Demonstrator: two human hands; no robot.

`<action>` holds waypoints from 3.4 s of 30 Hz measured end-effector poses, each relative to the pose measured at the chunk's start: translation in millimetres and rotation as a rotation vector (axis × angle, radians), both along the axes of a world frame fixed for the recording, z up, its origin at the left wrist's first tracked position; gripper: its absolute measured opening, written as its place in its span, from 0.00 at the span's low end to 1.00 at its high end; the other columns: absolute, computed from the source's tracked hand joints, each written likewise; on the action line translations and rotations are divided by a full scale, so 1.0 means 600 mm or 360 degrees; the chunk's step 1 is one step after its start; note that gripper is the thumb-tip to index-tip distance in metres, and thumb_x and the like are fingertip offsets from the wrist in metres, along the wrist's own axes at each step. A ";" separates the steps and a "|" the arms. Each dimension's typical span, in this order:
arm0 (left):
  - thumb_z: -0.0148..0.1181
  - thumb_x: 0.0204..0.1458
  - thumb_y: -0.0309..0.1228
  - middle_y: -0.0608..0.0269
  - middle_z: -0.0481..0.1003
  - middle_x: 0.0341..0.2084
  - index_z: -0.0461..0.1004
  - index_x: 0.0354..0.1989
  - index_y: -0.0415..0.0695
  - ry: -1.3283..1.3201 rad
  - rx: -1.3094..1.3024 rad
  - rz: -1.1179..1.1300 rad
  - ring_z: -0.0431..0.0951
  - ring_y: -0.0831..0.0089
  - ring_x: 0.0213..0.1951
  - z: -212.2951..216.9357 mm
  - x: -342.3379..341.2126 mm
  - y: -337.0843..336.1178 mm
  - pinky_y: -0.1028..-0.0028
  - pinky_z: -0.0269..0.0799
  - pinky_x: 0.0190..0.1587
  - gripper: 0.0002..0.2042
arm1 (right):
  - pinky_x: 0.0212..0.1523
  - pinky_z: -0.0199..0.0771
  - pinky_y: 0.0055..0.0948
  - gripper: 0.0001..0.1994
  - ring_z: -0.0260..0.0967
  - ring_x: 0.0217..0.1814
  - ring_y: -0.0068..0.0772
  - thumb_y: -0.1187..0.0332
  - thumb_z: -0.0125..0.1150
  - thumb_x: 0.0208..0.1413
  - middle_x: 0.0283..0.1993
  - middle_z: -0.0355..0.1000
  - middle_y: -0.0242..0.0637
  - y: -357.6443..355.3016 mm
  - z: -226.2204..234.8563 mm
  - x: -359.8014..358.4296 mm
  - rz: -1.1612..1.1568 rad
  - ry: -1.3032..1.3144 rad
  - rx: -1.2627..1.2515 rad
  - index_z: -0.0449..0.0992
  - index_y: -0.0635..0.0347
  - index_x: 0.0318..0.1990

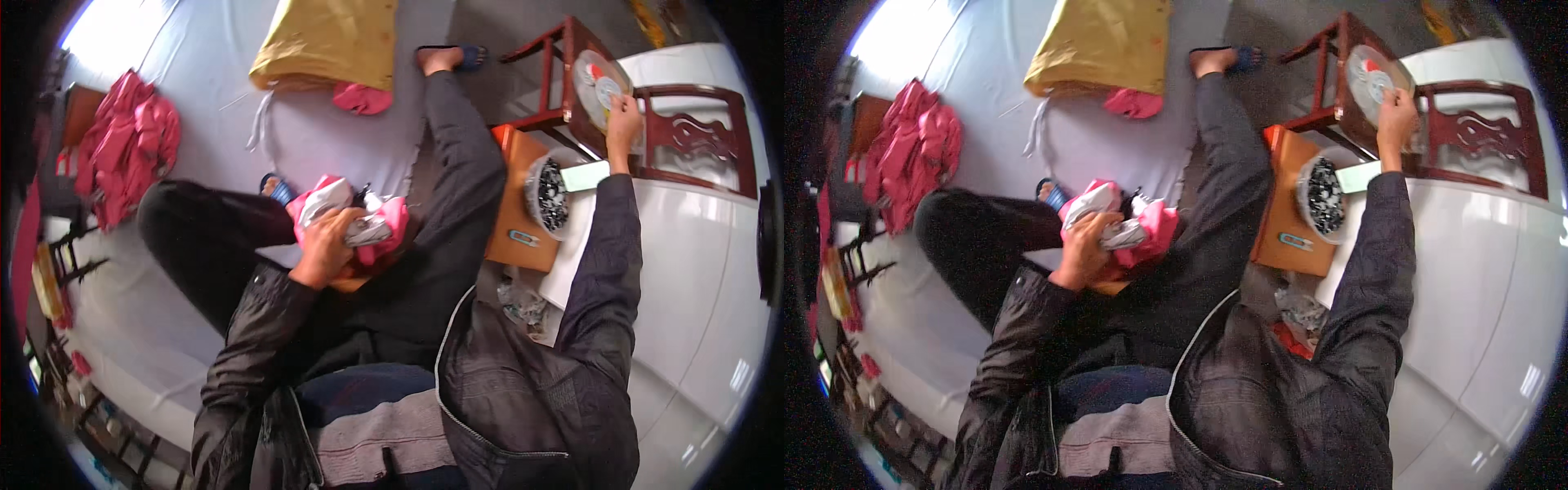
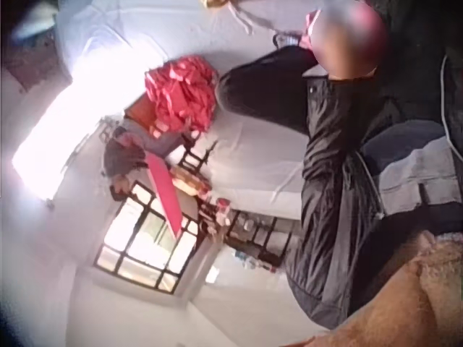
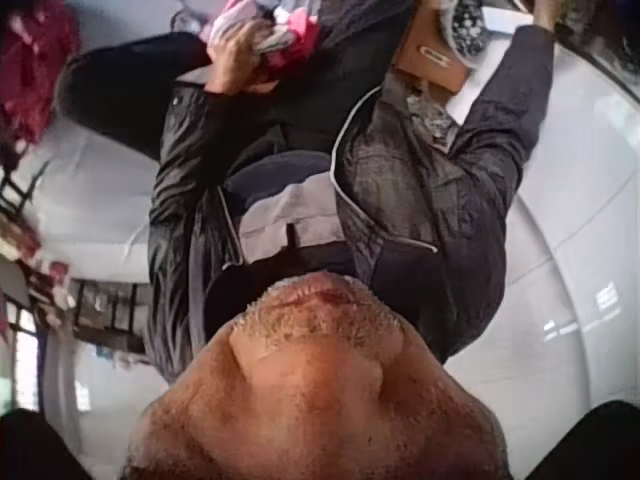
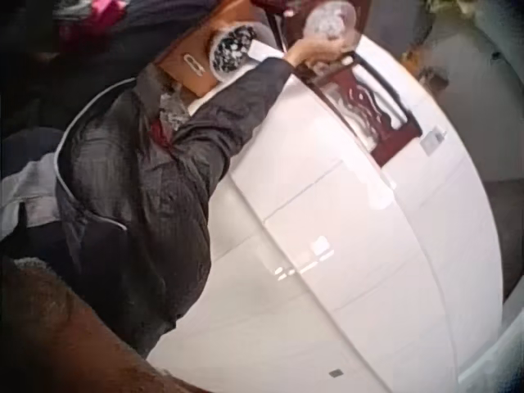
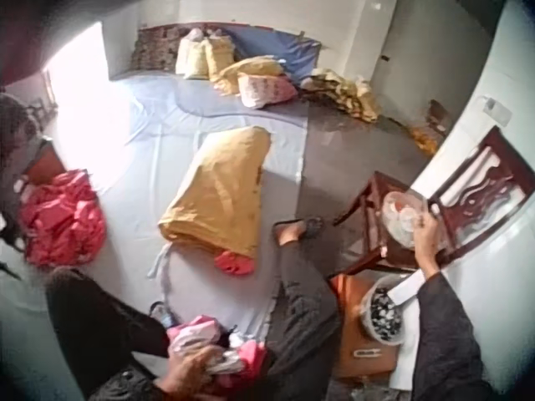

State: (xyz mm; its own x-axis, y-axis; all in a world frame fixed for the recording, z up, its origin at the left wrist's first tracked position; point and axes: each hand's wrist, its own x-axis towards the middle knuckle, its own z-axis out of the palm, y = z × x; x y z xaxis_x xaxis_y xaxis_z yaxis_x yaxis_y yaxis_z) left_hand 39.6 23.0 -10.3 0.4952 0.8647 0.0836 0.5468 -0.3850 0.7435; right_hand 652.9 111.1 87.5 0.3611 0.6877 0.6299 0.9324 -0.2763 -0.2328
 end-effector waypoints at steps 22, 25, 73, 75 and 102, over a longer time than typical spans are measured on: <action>0.61 0.30 0.16 0.57 0.78 0.32 0.76 0.42 0.44 -0.0282 0.0229 -0.0035 0.80 0.54 0.38 0.046 -0.035 -0.024 0.63 0.75 0.39 0.23 | 0.34 0.77 0.21 0.06 0.76 0.34 0.19 0.75 0.62 0.62 0.35 0.81 0.37 -0.193 -0.149 -0.762 0.0713 0.2648 -0.0385 0.78 0.71 0.40; 0.62 0.29 0.16 0.58 0.78 0.32 0.76 0.42 0.43 -0.0360 0.0321 -0.0068 0.78 0.55 0.37 0.055 -0.036 -0.025 0.63 0.74 0.39 0.24 | 0.33 0.76 0.21 0.06 0.75 0.33 0.18 0.74 0.62 0.62 0.34 0.81 0.37 -0.207 -0.129 -0.772 0.0694 0.2498 -0.0375 0.78 0.71 0.39; 0.74 0.31 0.26 0.58 0.79 0.33 0.77 0.37 0.41 -0.0506 0.0662 0.0003 0.79 0.57 0.37 0.058 -0.038 -0.013 0.65 0.75 0.40 0.19 | 0.33 0.76 0.26 0.08 0.78 0.33 0.20 0.71 0.64 0.60 0.33 0.82 0.42 -0.235 -0.090 -0.790 0.0811 0.1955 -0.0422 0.81 0.66 0.43; 0.75 0.31 0.28 0.57 0.79 0.33 0.77 0.36 0.41 -0.0474 0.0691 0.0000 0.80 0.58 0.36 0.056 -0.039 -0.013 0.65 0.75 0.40 0.20 | 0.33 0.76 0.26 0.08 0.78 0.32 0.21 0.71 0.64 0.60 0.32 0.81 0.43 -0.235 -0.090 -0.787 0.0846 0.1933 -0.0435 0.81 0.65 0.42; 0.69 0.41 0.21 0.51 0.80 0.42 0.76 0.52 0.41 -0.0500 0.0286 -0.0006 0.82 0.54 0.45 0.060 -0.038 -0.020 0.66 0.76 0.47 0.24 | 0.37 0.79 0.31 0.07 0.83 0.41 0.41 0.72 0.62 0.60 0.38 0.80 0.49 -0.235 -0.061 -0.769 0.1138 0.1615 -0.0510 0.82 0.63 0.43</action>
State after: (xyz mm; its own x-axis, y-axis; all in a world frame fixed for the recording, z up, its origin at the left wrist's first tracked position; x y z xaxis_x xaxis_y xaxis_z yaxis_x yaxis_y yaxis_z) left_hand 16.8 11.0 25.5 0.4245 0.8207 0.3826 0.3008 -0.5263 0.7953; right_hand 191.7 -29.8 50.7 0.0689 0.9957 0.0619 0.3404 0.0349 -0.9397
